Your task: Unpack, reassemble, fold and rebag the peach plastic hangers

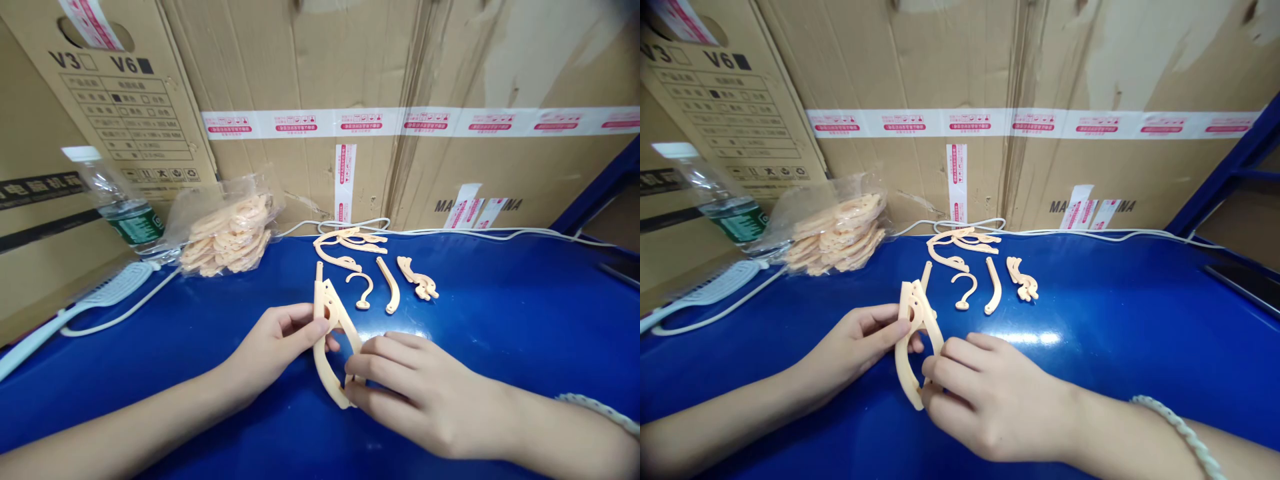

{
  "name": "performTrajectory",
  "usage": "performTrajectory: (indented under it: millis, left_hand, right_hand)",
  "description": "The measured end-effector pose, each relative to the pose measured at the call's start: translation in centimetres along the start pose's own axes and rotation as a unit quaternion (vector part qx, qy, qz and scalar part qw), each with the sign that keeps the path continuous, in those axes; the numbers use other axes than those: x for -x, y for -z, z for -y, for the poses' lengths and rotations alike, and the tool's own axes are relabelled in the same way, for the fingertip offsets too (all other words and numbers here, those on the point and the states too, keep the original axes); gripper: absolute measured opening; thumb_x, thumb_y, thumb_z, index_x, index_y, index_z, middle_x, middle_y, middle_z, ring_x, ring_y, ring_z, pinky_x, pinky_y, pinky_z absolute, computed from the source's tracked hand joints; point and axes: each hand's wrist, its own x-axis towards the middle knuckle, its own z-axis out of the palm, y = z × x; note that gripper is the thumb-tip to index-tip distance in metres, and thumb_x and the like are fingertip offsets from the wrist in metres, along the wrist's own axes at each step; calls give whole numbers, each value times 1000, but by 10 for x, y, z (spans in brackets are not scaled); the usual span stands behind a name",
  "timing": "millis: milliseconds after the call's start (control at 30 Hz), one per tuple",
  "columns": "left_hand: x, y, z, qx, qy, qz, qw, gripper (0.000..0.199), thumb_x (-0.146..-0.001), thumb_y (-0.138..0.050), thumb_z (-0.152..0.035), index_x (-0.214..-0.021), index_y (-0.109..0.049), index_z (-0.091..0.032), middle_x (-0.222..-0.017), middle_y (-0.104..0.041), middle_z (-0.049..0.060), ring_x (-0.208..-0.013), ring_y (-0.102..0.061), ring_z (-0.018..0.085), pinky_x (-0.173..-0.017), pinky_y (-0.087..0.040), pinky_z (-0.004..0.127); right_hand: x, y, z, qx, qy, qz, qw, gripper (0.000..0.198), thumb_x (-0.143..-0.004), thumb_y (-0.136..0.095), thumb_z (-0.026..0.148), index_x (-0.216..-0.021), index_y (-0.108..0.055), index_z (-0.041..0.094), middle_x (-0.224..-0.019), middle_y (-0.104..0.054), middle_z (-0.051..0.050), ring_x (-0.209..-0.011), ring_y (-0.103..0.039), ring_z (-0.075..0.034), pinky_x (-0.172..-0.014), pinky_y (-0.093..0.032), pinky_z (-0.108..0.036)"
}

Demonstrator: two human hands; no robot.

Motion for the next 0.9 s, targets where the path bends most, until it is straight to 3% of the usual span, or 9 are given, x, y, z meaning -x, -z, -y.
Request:
performTrajectory:
  millis: [233,433,533,667,900]
  left_hand:
    - [0,0,0,11,7,-20,1000,29,-82,-74,-43,-89,-74,-15,-84,-73,7,-78,-67,20,-73,-53,28]
    - [0,0,-1,29,9,-40,999,28,-81,-75,-41,-92,-74,-15,-86,-74,7,-84,-68,22,-81,-54,31]
    - [1,0,0,56,11,-48,997,27,-80,-77,-40,-94,-75,-17,-87,-74,6,-85,-68,20,-83,-55,30]
    - [1,1,2,66,9,-46,997,23,-83,-75,-37,-96,-76,-17,-92,-75,6,-89,-68,21,-86,-56,32]
    - [-1,1,-1,64,36,-51,996,27,-80,-77,-39,-93,-76,-15,-89,-76,8,-88,-70,23,-85,-57,33]
  right_hand:
    - [3,-1,-3,53,-9,-28,998,28,-97,-41,11,-87,-67,14,-96,-69,-8,-77,-54,-19,-65,-41,-32]
    - [5,-4,-8,95,-77,-35,992,29,-98,-36,8,-86,-61,16,-95,-66,-7,-95,-55,-22,-90,-37,-41]
    - [6,-8,-11,99,-120,-15,988,28,-100,-36,13,-84,-59,16,-88,-64,-6,-89,-54,-21,-99,-31,-45]
    - [7,-10,-12,109,-144,9,984,33,-101,-34,16,-75,-54,17,-69,-56,-2,-73,-46,-19,-90,-31,-41]
    - [8,-6,-11,96,-129,1,987,36,-101,-30,12,-73,-52,17,-67,-53,-1,-70,-43,-17,-87,-30,-37]
